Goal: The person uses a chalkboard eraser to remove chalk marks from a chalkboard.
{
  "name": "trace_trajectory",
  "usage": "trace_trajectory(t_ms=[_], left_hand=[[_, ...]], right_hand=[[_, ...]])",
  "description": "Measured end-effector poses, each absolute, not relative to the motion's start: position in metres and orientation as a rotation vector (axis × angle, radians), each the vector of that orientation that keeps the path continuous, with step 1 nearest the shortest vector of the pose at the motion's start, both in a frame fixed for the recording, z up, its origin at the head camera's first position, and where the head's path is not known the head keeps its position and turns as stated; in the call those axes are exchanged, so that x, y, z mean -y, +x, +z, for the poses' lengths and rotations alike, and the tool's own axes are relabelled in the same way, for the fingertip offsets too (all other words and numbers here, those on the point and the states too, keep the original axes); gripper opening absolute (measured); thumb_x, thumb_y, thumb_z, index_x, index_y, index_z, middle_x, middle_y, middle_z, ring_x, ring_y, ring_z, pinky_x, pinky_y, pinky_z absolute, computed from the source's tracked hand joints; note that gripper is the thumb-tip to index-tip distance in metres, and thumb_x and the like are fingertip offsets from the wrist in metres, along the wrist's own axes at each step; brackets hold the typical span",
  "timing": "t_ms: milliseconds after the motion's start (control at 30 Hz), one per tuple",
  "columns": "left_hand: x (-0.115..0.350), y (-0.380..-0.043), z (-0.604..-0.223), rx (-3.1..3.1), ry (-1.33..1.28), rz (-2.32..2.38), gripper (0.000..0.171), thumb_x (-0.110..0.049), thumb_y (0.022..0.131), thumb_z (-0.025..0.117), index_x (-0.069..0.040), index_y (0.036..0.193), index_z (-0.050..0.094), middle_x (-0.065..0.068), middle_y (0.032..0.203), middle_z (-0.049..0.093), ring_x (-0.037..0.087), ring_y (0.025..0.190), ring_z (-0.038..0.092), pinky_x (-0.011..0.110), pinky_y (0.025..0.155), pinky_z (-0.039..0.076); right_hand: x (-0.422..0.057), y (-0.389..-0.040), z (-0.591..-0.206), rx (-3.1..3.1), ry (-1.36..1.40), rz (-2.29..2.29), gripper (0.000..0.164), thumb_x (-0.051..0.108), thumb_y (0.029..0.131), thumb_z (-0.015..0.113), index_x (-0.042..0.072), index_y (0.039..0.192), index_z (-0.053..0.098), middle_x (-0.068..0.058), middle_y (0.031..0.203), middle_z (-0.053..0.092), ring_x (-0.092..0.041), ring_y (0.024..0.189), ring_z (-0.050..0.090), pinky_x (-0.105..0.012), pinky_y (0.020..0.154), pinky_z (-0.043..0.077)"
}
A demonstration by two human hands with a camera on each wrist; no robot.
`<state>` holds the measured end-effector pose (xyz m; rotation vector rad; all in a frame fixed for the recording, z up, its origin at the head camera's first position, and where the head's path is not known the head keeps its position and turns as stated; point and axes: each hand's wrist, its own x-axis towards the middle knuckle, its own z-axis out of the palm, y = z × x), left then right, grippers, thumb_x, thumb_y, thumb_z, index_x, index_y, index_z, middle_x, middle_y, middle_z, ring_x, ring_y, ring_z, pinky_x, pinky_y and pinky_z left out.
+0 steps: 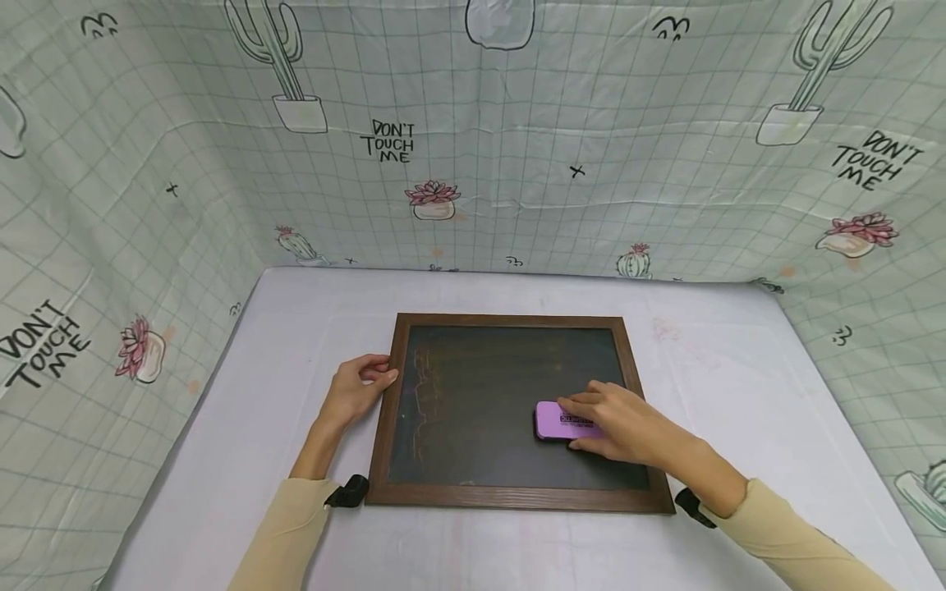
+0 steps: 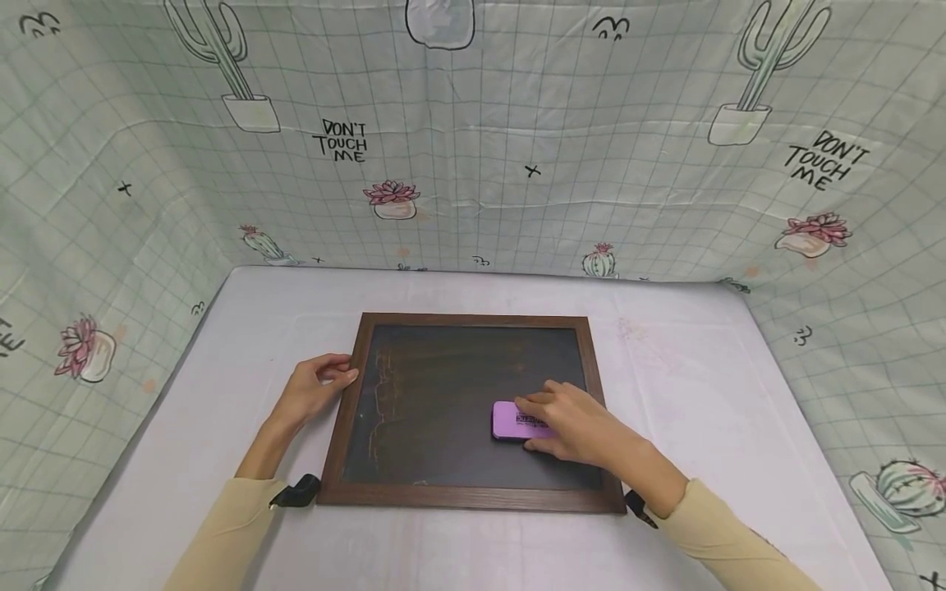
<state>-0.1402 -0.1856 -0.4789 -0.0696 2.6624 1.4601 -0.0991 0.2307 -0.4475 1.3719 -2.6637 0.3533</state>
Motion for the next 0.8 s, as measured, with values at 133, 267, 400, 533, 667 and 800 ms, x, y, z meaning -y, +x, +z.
trace_trajectory(t_ms=[133,267,400,533,667,800], left_hand=[[0.186,-0.14,-0.478,-2.669,-0.072,1.462,0.04,-0.012,0.099,0.071,0.009,0.132,0.063,0.024,0.117,0.068,0.035,0.102,0.066,0.039,0.088,0.047],[0.185,-0.139,-0.477,-2.664,-0.072,1.469,0.04,-0.012,0.099,0.071,0.009,0.132,0.063,0.024,0.117,0.068,0.035,0.101,0.065,0.038,0.087,0.047],[0.185,-0.139,-0.477,-2.654,-0.068,1.474,0.04,-0.012,0.099,0.071,0.009,0.132,0.063,0.024,0.118,0.068,0.035,0.102,0.066,0.039,0.088,0.048],[0.185,-0.14,-0.478,-2.649,-0.081,1.479,0.04,-0.013,0.099,0.071,0.008,0.132,0.063,0.024,0.118,0.068,0.035,0.104,0.066,0.044,0.092,0.047],[0.187,-0.14,-0.478,-2.644,-0.082,1.49,0.041,-0.013,0.099,0.07,0.008,0.133,0.062,0.024,0.119,0.068,0.036,0.104,0.066,0.045,0.094,0.047],[0.187,-0.139,-0.479,-2.64,-0.077,1.499,0.04,-0.013,0.099,0.07,0.009,0.132,0.062,0.025,0.119,0.068,0.036,0.103,0.066,0.043,0.091,0.047]], right_hand=[[-0.235,-0.101,-0.448,2.633,1.341,0.363,0.055,0.028,0.078,0.091,-0.004,0.12,0.073,-0.009,0.107,0.076,-0.02,0.09,0.06,-0.036,0.075,0.054],[-0.241,-0.103,-0.449,2.607,1.302,0.385,0.059,0.029,0.075,0.093,-0.004,0.12,0.073,-0.01,0.107,0.076,-0.019,0.089,0.06,-0.036,0.074,0.053],[-0.249,-0.107,-0.451,2.576,1.269,0.414,0.062,0.03,0.071,0.095,-0.005,0.118,0.073,-0.011,0.106,0.077,-0.018,0.087,0.058,-0.034,0.073,0.052],[-0.254,-0.112,-0.451,2.556,1.254,0.434,0.063,0.03,0.07,0.095,-0.005,0.118,0.073,-0.011,0.105,0.077,-0.017,0.085,0.057,-0.033,0.071,0.051],[-0.257,-0.116,-0.45,2.54,1.241,0.442,0.063,0.028,0.069,0.095,-0.005,0.118,0.073,-0.011,0.104,0.077,-0.016,0.083,0.057,-0.033,0.069,0.05],[-0.261,-0.12,-0.45,2.521,1.225,0.452,0.064,0.025,0.067,0.096,-0.006,0.117,0.073,-0.011,0.103,0.077,-0.017,0.082,0.056,-0.033,0.068,0.049]])
